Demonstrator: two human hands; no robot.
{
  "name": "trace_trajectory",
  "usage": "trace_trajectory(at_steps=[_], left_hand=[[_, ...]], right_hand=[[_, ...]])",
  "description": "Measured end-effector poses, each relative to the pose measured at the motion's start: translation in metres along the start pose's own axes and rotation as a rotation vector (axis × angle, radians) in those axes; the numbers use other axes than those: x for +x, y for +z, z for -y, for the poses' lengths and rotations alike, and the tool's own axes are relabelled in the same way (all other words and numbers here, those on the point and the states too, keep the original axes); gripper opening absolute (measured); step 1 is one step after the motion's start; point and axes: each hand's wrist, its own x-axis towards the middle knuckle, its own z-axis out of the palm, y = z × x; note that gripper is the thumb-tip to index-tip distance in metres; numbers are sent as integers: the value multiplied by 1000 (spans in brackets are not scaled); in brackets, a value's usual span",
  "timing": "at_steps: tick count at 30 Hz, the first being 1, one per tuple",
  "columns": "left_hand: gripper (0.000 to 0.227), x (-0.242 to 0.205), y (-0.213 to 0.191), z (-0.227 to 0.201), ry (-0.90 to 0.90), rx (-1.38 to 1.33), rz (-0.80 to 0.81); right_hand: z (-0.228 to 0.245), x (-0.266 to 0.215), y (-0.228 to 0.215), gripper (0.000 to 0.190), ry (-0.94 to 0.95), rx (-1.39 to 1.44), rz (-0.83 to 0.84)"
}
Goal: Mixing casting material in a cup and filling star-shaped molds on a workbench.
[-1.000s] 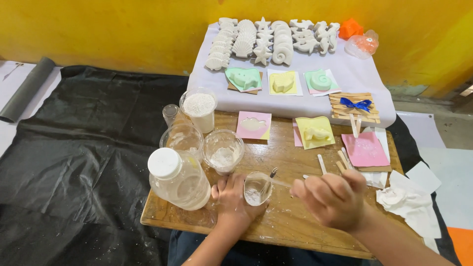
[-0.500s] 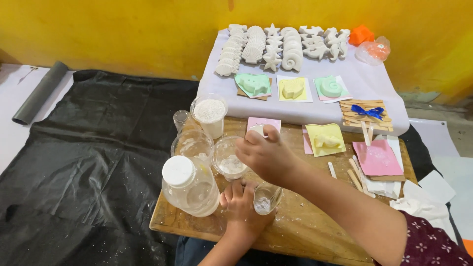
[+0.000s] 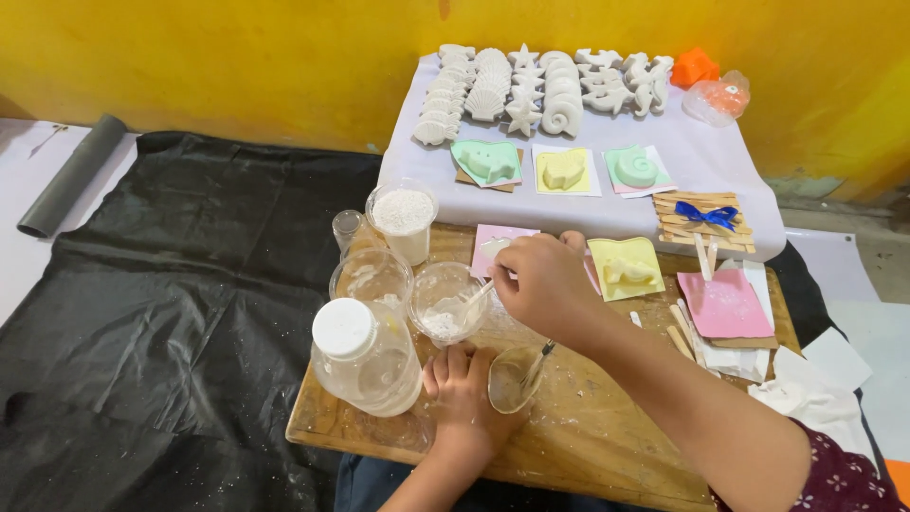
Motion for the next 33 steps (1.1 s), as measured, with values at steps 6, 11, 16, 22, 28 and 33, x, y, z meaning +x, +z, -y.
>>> trace_trajectory(at_steps=[6, 11, 16, 22, 28, 33], left_hand=[[67, -7, 0, 4, -82, -13, 172], [55, 0, -4, -1, -33, 0, 68], [67, -4, -1, 3, -46, -10, 122], [65, -6, 1, 4, -37, -2, 131], [62, -2, -2, -1, -29, 26, 106], [69, -11, 5, 7, -84, 13, 276]], right_hand=[[-7, -3, -14, 40, 251, 188, 91], [-24, 0, -10, 42, 343, 289, 79], [-28, -1, -9, 42, 369, 333, 73], [-28, -6, -9, 44, 446, 463, 114], [-28, -10, -14, 43, 482, 539, 128], [-31, -20, -33, 32, 515, 590, 96]])
